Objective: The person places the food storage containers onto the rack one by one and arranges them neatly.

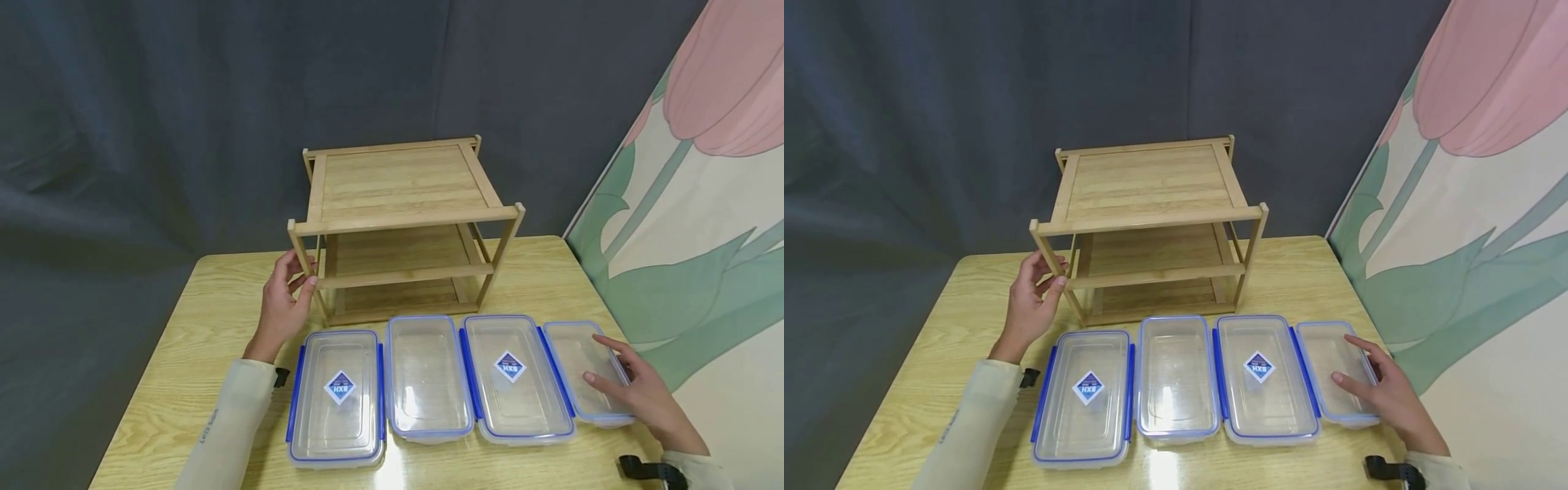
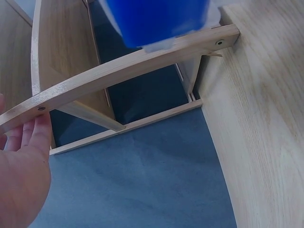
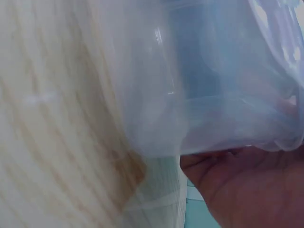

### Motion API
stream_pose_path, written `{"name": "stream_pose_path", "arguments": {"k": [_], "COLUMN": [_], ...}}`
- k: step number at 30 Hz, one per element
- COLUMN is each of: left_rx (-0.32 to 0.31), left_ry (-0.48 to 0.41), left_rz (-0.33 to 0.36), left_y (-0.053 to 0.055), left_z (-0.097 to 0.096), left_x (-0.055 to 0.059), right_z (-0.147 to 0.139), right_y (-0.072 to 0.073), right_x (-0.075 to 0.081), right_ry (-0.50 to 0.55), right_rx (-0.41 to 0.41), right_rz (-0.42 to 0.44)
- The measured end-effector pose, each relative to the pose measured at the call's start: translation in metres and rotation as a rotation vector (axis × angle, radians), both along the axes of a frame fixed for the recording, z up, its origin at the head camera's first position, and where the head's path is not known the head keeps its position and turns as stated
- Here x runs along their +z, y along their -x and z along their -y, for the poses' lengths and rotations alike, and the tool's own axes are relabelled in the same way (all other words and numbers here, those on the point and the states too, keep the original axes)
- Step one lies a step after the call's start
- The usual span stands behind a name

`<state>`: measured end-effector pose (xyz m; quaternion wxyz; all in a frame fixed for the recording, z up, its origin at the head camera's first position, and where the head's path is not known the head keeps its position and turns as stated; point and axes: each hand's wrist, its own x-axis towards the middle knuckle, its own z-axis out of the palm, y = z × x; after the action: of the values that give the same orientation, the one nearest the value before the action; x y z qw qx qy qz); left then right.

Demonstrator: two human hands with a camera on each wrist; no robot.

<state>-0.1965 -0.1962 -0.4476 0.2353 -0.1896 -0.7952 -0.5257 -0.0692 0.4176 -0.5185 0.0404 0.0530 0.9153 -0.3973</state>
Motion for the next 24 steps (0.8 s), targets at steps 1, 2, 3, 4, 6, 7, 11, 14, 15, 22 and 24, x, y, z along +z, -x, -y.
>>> {"name": "stream_pose_path", "arguments": {"k": [1,2,3,4,6,7,11,14,15,22,24], "left_rx": [-0.002,-0.004,-0.006,-0.008,-0.01,-0.012,-0.014,-0.016,-0.017,-0.055,-0.059], "left_ry": [-0.002,-0.003,-0.004,-0.005,-0.007,-0.009,-0.009,-0.005,-0.004,-0.008,-0.005], "left_rz": [-0.001,-0.001,-0.001,0.0,0.001,0.004,0.004,-0.003,-0.003,0.018,0.02], "left_y": [0.0,0.0,0.0,0.0,0.0,0.0,-0.001,-0.001,-0.001,0.001,0.001], "left_z": [0.0,0.0,0.0,0.0,-0.001,-0.001,-0.001,-0.001,-0.001,0.001,0.001], "left_x": [0.0,0.0,0.001,0.001,0.002,0.002,0.003,0.004,0.004,0.005,0.005], "right_z": [-0.001,-0.002,-0.002,-0.003,-0.005,-0.006,-0.009,-0.009,-0.009,-0.012,-0.012], "right_y": [0.0,0.0,-0.001,-0.001,-0.001,-0.001,-0.001,-0.001,-0.001,-0.003,-0.001], "right_x": [0.0,-0.001,-0.001,-0.001,-0.001,-0.001,-0.003,-0.003,-0.004,-0.002,0.0], "right_ry": [-0.017,-0.031,-0.034,-0.015,0.017,0.035,0.06,0.083,0.087,0.149,0.164], "right_rx": [-0.005,-0.006,-0.007,-0.005,-0.001,0.001,-0.007,-0.009,-0.011,-0.02,-0.031], "right_rz": [-0.008,-0.017,-0.028,-0.033,-0.031,-0.031,-0.007,0.002,0.001,-0.011,-0.034]}}
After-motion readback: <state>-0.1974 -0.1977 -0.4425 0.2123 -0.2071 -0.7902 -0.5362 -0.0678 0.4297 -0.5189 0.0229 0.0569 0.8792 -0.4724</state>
